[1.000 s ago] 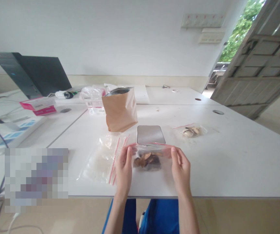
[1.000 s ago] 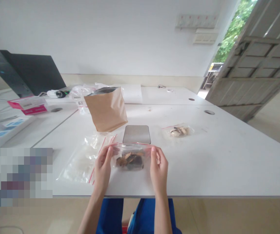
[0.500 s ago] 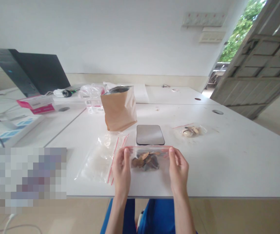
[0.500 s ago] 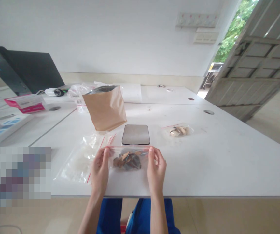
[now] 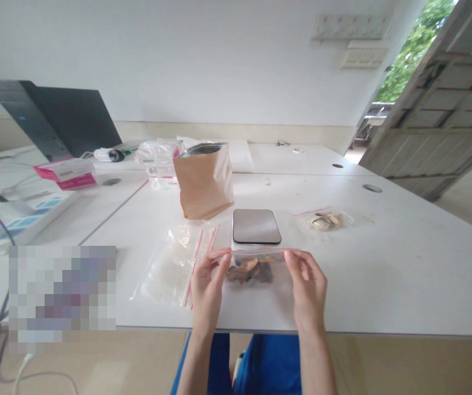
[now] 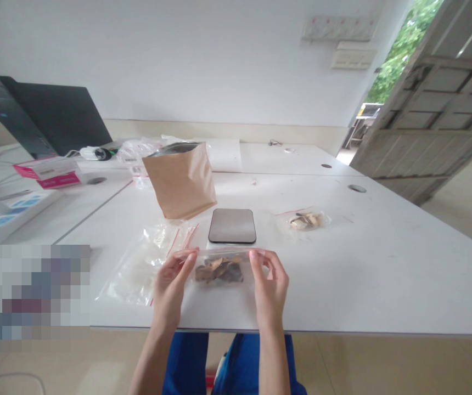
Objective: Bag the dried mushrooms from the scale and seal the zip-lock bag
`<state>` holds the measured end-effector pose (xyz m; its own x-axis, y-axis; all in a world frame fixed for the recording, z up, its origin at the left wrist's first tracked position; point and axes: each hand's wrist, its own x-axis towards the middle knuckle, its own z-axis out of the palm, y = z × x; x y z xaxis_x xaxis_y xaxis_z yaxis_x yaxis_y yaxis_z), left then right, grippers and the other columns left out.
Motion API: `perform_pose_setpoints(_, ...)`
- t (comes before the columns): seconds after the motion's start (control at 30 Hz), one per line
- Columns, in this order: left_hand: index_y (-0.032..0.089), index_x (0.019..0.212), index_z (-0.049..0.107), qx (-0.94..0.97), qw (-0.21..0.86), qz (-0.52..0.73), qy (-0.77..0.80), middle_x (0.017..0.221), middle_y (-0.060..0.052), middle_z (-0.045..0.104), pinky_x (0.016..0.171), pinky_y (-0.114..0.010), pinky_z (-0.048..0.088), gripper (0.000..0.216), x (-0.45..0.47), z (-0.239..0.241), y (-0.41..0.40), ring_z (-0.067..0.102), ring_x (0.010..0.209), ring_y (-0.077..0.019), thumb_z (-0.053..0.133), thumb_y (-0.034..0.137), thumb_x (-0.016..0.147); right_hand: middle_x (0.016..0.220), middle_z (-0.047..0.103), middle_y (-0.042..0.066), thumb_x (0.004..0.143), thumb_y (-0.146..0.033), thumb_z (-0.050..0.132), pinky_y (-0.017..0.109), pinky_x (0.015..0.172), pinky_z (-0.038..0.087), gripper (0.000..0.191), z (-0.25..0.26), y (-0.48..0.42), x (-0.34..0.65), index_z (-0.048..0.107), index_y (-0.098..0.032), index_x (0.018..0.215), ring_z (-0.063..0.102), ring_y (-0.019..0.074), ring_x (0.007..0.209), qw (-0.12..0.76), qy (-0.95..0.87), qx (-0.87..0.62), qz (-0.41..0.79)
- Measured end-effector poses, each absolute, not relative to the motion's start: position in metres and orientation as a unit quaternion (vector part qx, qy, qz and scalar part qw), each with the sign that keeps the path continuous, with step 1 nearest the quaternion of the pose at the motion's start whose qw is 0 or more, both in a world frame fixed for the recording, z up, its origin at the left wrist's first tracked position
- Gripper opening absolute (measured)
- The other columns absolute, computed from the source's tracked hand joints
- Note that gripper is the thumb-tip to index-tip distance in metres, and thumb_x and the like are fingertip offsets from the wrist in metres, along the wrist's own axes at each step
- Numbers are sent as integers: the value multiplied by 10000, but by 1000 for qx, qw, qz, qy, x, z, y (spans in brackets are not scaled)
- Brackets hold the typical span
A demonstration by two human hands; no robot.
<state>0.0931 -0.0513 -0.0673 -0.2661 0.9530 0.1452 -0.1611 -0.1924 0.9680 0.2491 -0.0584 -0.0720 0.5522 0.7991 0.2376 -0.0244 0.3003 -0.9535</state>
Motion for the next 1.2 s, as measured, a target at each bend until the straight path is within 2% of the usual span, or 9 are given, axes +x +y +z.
perform_pose_setpoints(0.1, 159, 818, 693, 412, 438, 647, 469, 894, -65, 695, 785, -261, 451, 248, 94, -62, -54, 611, 897, -180, 690, 379, 704, 747, 648, 8, 685, -383, 712, 285, 744, 423, 234, -70, -59, 249, 629, -178, 764, 576, 166, 771, 729, -334, -524, 288)
perform_pose_setpoints(0.23, 148, 772, 669, 384, 451, 662, 460, 777, -33, 677, 726, -232, 451, 252, 96, -57, -55, 600, 774, -139, 687, 389, 701, 718, 637, -10, 712, -399, 685, 270, 744, 413, 226, -64, -62, 247, 611, -187, 734, 575, 160, 765, 704, -372, -514, 318)
perform_pose_setpoints(0.4, 169, 875, 633, 390, 494, 667, 399, 910, -32, 662, 797, -226, 437, 238, 101, -60, -54, 586, 899, -144, 616, 384, 774, 820, 656, 11, 796, -433, 582, 281, 780, 419, 239, -61, -62, 243, 619, -197, 797, 583, 178, 838, 680, -409, -490, 361)
perform_pose_setpoints(0.5, 184, 935, 634, 388, 514, 663, 382, 956, -39, 668, 834, -248, 437, 268, 104, -63, -53, 588, 954, -163, 634, 384, 757, 882, 676, 36, 770, -429, 611, 307, 807, 435, 253, -62, -61, 240, 637, -194, 858, 597, 201, 885, 673, -412, -482, 380)
perform_pose_setpoints(0.6, 170, 890, 660, 389, 499, 656, 411, 924, -47, 682, 822, -252, 443, 263, 104, -66, -51, 601, 926, -168, 659, 383, 736, 866, 696, 51, 741, -421, 646, 319, 782, 454, 287, -61, -60, 239, 655, -186, 906, 616, 211, 858, 662, -404, -493, 394)
perform_pose_setpoints(0.77, 159, 806, 679, 397, 474, 641, 455, 787, -37, 687, 739, -252, 452, 258, 103, -67, -51, 608, 797, -159, 648, 407, 742, 783, 702, 46, 726, -402, 662, 324, 774, 456, 226, -62, -61, 240, 681, -180, 765, 625, 202, 799, 665, -415, -495, 375)
perform_pose_setpoints(0.97, 162, 755, 673, 378, 434, 650, 496, 782, -30, 679, 762, -253, 440, 276, 104, -67, -55, 600, 811, -161, 692, 429, 687, 678, 671, 15, 677, -386, 696, 311, 749, 451, 209, -66, -60, 241, 660, -181, 684, 605, 178, 723, 697, -373, -528, 310)
perform_pose_setpoints(1.13, 167, 751, 660, 366, 468, 641, 486, 765, -15, 672, 678, -211, 445, 265, 100, -68, -55, 599, 771, -136, 674, 428, 705, 685, 668, 6, 701, -396, 676, 286, 713, 452, 204, -63, -62, 244, 662, -193, 691, 602, 167, 715, 671, -415, -494, 364)
perform_pose_setpoints(1.2, 169, 770, 667, 363, 499, 639, 460, 806, -17, 681, 704, -204, 455, 245, 99, -67, -55, 609, 814, -137, 670, 408, 714, 716, 680, 10, 712, -414, 666, 287, 726, 457, 215, -61, -64, 246, 669, -199, 709, 613, 170, 737, 658, -430, -477, 394)
